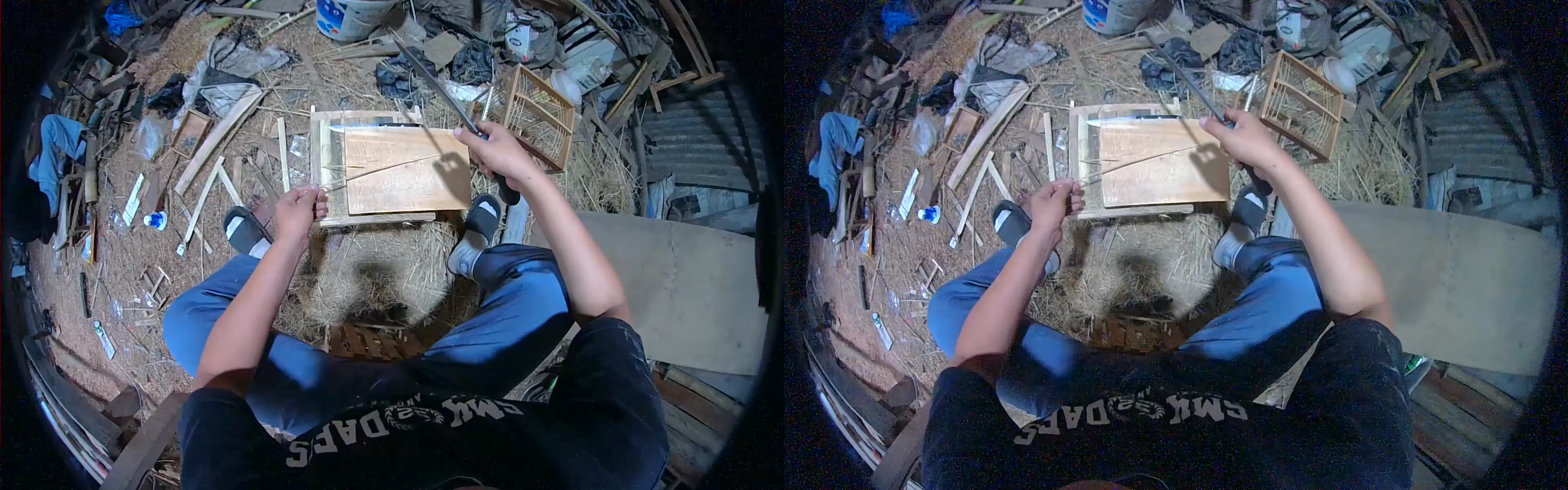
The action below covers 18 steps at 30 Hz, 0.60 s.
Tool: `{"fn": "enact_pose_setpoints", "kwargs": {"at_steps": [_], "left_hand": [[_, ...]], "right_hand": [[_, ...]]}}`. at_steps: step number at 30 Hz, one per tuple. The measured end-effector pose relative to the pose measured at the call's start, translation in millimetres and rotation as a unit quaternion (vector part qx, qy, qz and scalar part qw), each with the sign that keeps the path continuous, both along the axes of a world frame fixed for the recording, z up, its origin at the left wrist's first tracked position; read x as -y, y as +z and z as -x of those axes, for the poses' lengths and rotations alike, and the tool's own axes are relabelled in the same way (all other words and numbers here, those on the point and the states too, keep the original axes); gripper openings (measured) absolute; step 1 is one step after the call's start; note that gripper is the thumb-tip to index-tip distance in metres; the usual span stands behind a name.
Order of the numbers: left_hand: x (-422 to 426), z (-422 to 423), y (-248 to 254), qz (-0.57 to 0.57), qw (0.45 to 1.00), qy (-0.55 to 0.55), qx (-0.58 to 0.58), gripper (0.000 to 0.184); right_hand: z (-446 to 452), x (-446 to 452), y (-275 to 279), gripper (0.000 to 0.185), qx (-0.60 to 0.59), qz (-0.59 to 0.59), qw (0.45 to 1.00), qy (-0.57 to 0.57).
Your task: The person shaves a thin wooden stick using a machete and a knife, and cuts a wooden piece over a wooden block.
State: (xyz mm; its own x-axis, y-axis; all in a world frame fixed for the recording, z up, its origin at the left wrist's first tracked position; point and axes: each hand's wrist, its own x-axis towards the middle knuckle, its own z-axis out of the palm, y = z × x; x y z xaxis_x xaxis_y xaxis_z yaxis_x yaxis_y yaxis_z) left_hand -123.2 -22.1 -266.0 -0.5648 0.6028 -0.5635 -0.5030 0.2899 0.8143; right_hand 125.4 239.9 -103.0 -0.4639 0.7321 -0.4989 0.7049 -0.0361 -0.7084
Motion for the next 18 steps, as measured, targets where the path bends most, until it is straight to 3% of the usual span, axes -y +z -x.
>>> {"fn": "enact_pose_setpoints", "kwargs": {"at_steps": [11,17,18], "left_hand": [[-38.2,13.6,-9.3,0.053,0.991,-0.12,-0.006,0.017],[-29.4,34.9,-24.1,0.037,0.991,-0.127,0.001,0.017],[-32.5,40.4,-13.6,0.042,0.991,-0.129,0.0,0.015]], "right_hand": [[-18.8,-25.4,-38.8,0.017,-0.012,0.071,0.997,0.027],[-38.9,-9.0,-63.7,0.019,-0.007,0.063,0.998,0.005],[-40.0,0.4,-70.3,0.022,0.02,-0.006,1.0,0.015]]}}
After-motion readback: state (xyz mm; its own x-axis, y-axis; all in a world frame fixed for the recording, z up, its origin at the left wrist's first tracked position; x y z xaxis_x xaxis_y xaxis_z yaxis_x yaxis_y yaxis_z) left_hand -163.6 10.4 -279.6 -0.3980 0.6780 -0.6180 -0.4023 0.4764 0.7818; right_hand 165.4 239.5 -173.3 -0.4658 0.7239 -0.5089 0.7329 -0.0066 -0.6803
